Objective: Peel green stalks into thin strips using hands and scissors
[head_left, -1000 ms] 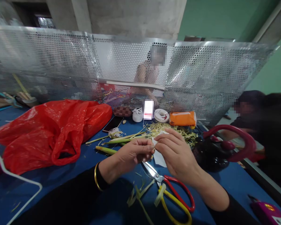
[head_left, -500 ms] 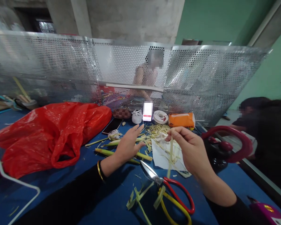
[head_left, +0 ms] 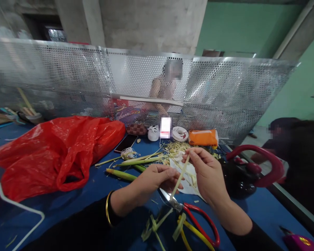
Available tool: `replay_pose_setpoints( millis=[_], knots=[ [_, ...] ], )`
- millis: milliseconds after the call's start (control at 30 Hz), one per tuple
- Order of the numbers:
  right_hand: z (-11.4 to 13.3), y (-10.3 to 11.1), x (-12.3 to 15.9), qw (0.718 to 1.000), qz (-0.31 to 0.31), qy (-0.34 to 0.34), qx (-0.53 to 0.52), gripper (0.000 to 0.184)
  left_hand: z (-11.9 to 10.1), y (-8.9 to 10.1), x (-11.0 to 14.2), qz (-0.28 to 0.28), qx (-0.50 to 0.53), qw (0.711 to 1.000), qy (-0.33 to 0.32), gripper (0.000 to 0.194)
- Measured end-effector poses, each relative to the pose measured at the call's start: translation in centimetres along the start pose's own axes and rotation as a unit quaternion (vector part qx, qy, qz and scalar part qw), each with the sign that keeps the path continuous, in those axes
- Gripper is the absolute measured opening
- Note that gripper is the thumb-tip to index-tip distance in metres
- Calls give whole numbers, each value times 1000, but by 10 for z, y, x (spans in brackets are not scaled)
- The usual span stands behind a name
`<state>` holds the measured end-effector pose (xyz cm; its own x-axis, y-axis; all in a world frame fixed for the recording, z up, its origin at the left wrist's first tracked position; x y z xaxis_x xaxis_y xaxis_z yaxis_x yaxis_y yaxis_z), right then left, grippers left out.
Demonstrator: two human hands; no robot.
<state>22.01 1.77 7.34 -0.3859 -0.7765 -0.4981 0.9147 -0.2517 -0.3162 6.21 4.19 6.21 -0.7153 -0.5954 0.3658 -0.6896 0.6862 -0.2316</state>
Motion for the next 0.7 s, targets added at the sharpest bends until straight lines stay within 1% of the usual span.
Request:
replay_pose_setpoints(
  millis=[100,167,200,267,333,400,467,533,633,700],
  knots=[
    [-3,0,0,1000,2,-6,-29,10,4,1,0,40,9,999,22,28],
    [-5,0,0,999,9,-15,-38,11,6,1,0,47,18,998,27,25],
    [-5,-1,0,999,12,-21,-39,13,7,0,-1,40,19,999,20,24],
    [-6,-1,0,998,15,-41,-35,18,4,-1,0,4,15,1000,-8,20],
    [-7,-2,-1,998,23,-64,-17,25,-2,-2,2,-57,-3,997,-46,15],
    [-8,-3,0,994,59,-85,18,28,-8,-2,4,-125,-26,988,-84,12],
    [-8,-6,2,987,110,-100,55,27,-12,-1,5,-177,-48,977,-109,9],
    [-8,-9,5,981,140,-102,83,27,-13,0,4,-205,-64,969,-118,8],
    [-7,-11,7,982,132,-96,97,27,-11,2,3,-218,-77,965,-122,7],
    [-6,-12,7,982,126,-111,89,25,-12,3,2,-222,-77,964,-125,7]
  ],
)
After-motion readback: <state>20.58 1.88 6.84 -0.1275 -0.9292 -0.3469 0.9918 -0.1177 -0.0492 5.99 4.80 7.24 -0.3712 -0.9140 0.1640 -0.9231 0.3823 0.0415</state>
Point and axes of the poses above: each hand's wrist, its own x-axis away from the middle knuckle, its own y-axis out of the back of the hand, z = x × y, the point moved 1 cm from there along -x, towards the middle knuckle, and after that the axes turned 14 degrees about y, right-handed, at the moved point
